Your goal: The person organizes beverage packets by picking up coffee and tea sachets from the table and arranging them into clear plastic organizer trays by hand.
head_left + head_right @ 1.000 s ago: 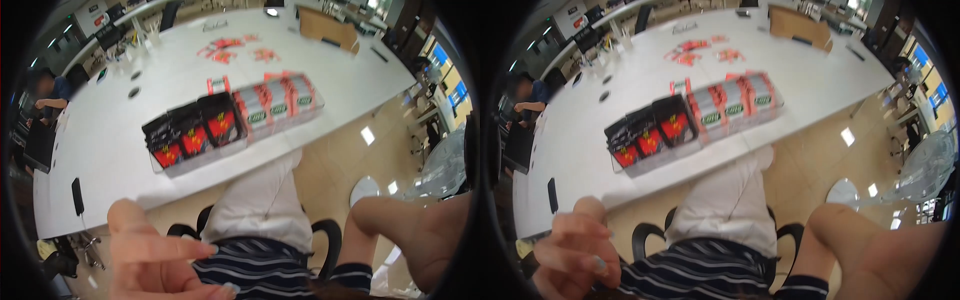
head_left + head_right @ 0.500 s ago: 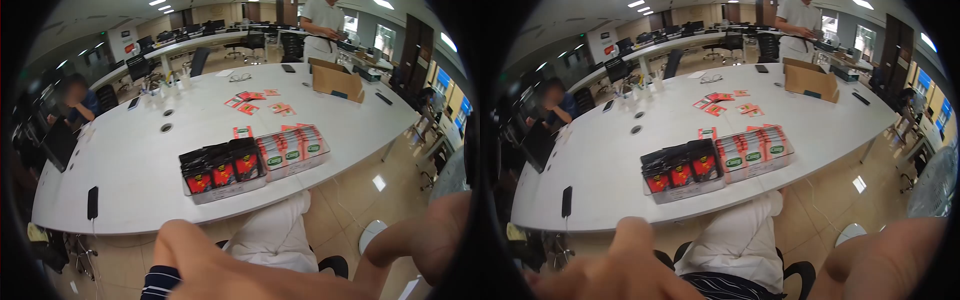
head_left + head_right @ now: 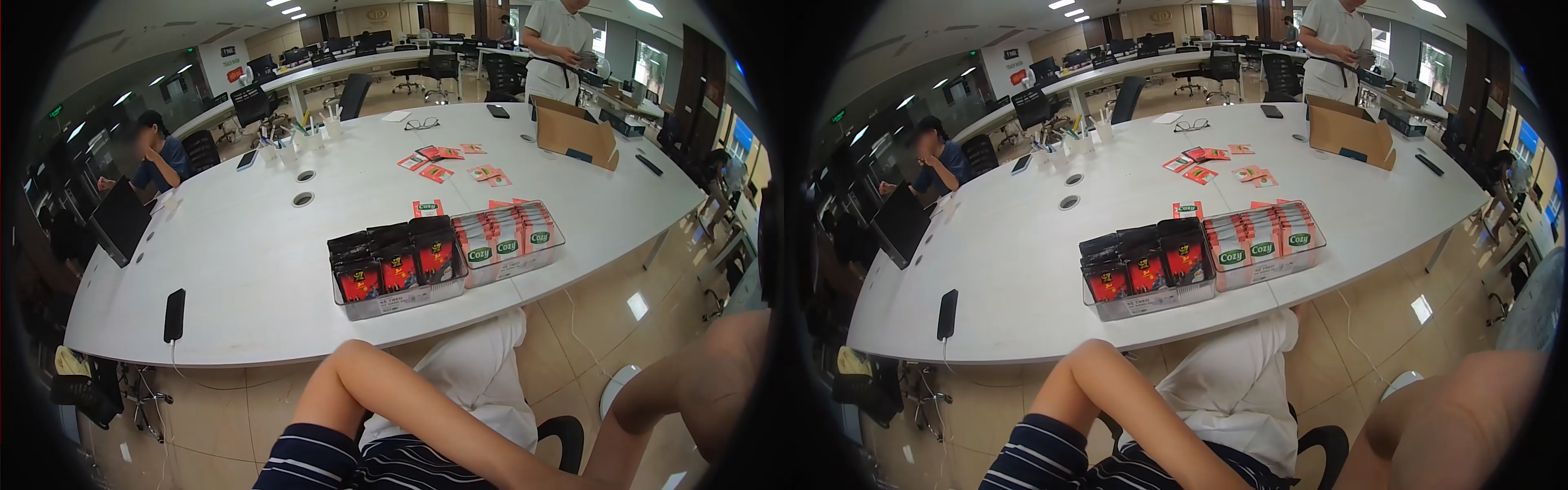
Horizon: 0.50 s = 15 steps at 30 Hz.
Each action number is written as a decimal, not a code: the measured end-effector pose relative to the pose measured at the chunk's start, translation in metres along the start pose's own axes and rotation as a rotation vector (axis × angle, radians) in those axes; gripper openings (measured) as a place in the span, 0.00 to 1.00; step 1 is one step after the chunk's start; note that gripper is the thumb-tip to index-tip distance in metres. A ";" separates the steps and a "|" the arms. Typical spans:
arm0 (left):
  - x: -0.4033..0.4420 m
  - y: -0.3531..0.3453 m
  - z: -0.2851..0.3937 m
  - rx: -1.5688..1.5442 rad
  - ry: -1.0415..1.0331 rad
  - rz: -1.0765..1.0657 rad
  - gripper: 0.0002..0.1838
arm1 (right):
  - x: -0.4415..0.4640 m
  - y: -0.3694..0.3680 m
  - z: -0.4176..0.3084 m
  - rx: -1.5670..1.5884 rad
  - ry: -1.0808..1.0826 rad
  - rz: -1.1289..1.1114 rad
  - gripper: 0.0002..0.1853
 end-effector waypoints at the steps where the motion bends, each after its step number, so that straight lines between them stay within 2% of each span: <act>1: -0.010 0.011 -0.002 0.216 0.008 -0.005 0.25 | 0.000 0.000 -0.001 -0.005 0.000 -0.005 0.14; 2: -0.015 0.018 0.004 0.433 0.015 -0.017 0.23 | 0.001 -0.001 -0.003 -0.007 0.006 -0.006 0.14; 4: -0.041 0.021 0.034 0.731 0.071 0.257 0.12 | -0.001 0.001 -0.004 -0.011 0.007 -0.018 0.14; 5: -0.046 0.016 0.045 0.833 -0.044 0.471 0.08 | -0.001 0.003 -0.003 -0.019 0.007 -0.019 0.14; 9: -0.069 -0.027 0.128 1.514 -0.431 0.590 0.11 | -0.005 0.005 0.001 -0.021 -0.003 -0.034 0.14; 12: -0.095 -0.067 0.155 1.916 -0.556 0.628 0.12 | -0.006 0.004 0.006 -0.013 -0.007 -0.041 0.13; 15: -0.119 -0.106 0.149 2.178 -0.640 0.552 0.13 | -0.010 -0.001 0.009 -0.007 -0.014 -0.052 0.13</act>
Point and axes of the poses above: each hand's wrist, its own x-axis towards the middle knuckle, its own y-axis out of the back of the hand, z = x × y, the point moved 1 cm from there along x, towards the middle knuckle, and after that the axes turned 4 degrees about -z, right-handed, at the moved point
